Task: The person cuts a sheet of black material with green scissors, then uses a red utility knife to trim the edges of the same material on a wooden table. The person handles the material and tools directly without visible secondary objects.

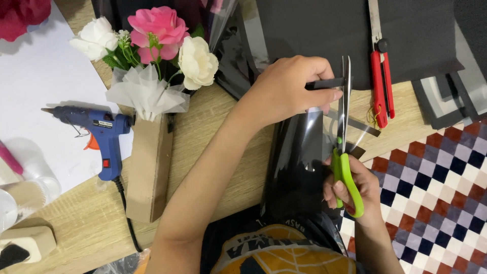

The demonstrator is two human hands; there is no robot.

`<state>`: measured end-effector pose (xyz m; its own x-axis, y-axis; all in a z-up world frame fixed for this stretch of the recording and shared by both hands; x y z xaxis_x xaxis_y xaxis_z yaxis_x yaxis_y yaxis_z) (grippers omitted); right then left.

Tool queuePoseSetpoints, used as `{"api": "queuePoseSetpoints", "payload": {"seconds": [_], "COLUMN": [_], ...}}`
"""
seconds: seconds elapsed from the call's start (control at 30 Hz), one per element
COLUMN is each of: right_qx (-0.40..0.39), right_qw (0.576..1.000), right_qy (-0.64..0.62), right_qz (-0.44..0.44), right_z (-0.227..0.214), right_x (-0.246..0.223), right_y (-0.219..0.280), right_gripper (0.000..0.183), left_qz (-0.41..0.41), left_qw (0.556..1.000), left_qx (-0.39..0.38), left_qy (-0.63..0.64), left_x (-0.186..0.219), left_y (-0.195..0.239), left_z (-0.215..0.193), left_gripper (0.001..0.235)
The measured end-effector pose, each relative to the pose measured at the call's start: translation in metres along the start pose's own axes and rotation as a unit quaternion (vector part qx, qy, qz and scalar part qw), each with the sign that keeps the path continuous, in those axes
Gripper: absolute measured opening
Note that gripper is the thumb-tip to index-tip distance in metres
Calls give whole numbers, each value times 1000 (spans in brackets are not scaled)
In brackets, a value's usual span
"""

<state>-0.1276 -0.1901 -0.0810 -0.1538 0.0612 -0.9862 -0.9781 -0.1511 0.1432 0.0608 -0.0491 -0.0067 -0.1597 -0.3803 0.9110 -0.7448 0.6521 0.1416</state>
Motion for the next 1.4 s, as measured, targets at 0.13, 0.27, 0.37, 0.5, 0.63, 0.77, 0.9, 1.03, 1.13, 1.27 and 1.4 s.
{"api": "queuePoseSetpoints", "payload": {"seconds": [0.13, 0.27, 0.37, 0.5, 0.63, 0.77, 0.9, 1.03, 1.13, 1.27, 1.4], "right_qx": [-8, -3, 2, -2, 0, -15, -6, -10, -1, 0, 6], "right_qw": [1000, 1000, 1000, 1000, 1000, 1000, 1000, 1000, 1000, 1000, 1000], "right_qy": [2, 0, -8, -15, -19, -14, -16, -7, -4, -9, -10], "right_qz": [-13, -2, 2, -8, 1, -21, -21, -18, -2, 8, 25], "right_z": [2, 1, 1, 3, 3, 3, 6, 6, 7, 7, 5], "right_x": [-2, 1, 1, -1, 0, -3, -7, -1, -2, 0, 7], "right_y": [-1, 0, 0, -1, -1, -2, -4, -4, -7, -9, -8], "right_gripper": [40, 41, 41, 40, 42, 39, 41, 40, 41, 41, 40], "left_qz": [5, 4, 9, 23, 1, 3, 15, 8, -14, -26, -14], "left_qw": [1000, 1000, 1000, 1000, 1000, 1000, 1000, 1000, 1000, 1000, 1000], "left_qx": [4, -2, -2, 6, 5, -2, 1, 1, -5, 5, 14], "left_qy": [-2, 4, 19, 17, 16, 6, -4, -2, 9, -6, 5], "left_x": [-2, 0, 2, 1, -1, 0, -1, 1, -3, -7, -8], "left_y": [-1, 0, 0, -2, -1, -1, -2, -1, 0, 0, 0], "left_z": [1, 1, 1, 2, 2, 3, 5, 2, 2, 0, -1], "left_gripper": [20, 22, 26, 24, 24, 23, 25, 23, 23, 24, 25]}}
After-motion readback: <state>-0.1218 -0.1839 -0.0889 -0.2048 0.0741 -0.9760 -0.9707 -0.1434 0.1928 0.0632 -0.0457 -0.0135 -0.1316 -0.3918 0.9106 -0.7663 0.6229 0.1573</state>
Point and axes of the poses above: each hand's wrist, its own y-axis away from the middle knuckle, its own z-axis out of the palm, x = y × z, the point moved 8 cm from there along -y, towards the middle knuckle, and after that the axes turned 2 degrees about z, right-handed, at the moved point
